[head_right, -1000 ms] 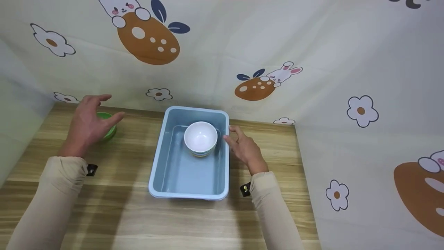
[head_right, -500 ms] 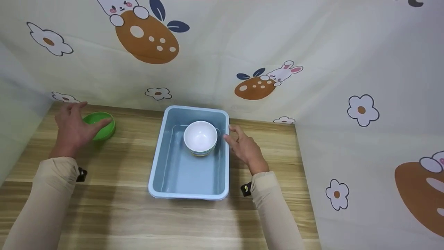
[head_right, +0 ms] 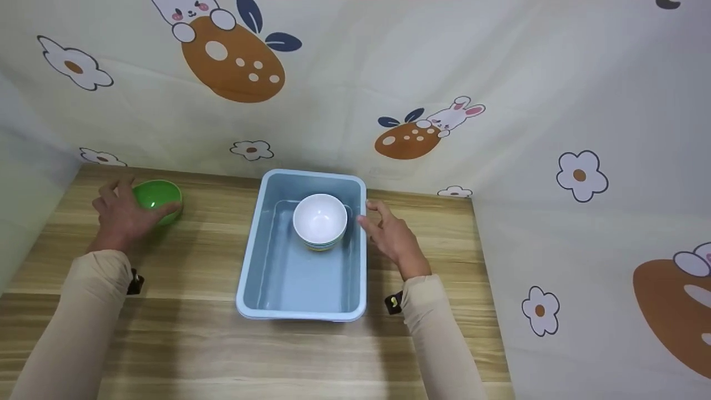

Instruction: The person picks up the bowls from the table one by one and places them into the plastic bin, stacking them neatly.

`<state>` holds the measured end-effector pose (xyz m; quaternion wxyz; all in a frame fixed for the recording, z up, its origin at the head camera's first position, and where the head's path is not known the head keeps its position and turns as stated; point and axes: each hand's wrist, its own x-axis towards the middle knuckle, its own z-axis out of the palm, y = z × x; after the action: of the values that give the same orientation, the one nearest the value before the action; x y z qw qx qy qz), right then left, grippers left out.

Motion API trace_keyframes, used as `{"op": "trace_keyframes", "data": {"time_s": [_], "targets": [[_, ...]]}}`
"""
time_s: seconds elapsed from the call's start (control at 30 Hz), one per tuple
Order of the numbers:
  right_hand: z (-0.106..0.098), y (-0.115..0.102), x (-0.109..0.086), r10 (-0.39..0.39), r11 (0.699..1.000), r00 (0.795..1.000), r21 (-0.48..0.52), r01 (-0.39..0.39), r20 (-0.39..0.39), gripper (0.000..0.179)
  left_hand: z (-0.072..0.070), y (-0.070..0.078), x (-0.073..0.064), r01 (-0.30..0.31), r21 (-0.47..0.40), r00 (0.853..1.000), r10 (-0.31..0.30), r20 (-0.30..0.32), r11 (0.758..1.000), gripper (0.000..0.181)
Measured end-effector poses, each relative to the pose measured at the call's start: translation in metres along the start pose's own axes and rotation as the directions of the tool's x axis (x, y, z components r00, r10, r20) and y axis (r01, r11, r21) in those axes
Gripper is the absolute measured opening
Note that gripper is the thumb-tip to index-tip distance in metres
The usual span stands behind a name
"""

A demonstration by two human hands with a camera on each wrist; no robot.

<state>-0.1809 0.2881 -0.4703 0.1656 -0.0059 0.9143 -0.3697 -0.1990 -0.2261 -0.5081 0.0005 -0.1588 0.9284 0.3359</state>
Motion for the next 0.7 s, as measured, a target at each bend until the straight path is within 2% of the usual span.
{"op": "trace_keyframes", "data": {"time_s": [0.3,0.7], "targets": [[0.002,0.001,0.000,0.026,1.000,1.000,0.006,-0.026,0.008,0.062,0.018,-0.013,0.001,0.062,0.004,0.998,-0.062,-0.005,0.998,0.125],[0.001,0.000,0.000,0.030,0.999,1.000,0.018,-0.030,0.005,0.063,0.025,-0.020,0.005,0.072,0.013,0.996,-0.072,0.043,0.997,0.123]]}}
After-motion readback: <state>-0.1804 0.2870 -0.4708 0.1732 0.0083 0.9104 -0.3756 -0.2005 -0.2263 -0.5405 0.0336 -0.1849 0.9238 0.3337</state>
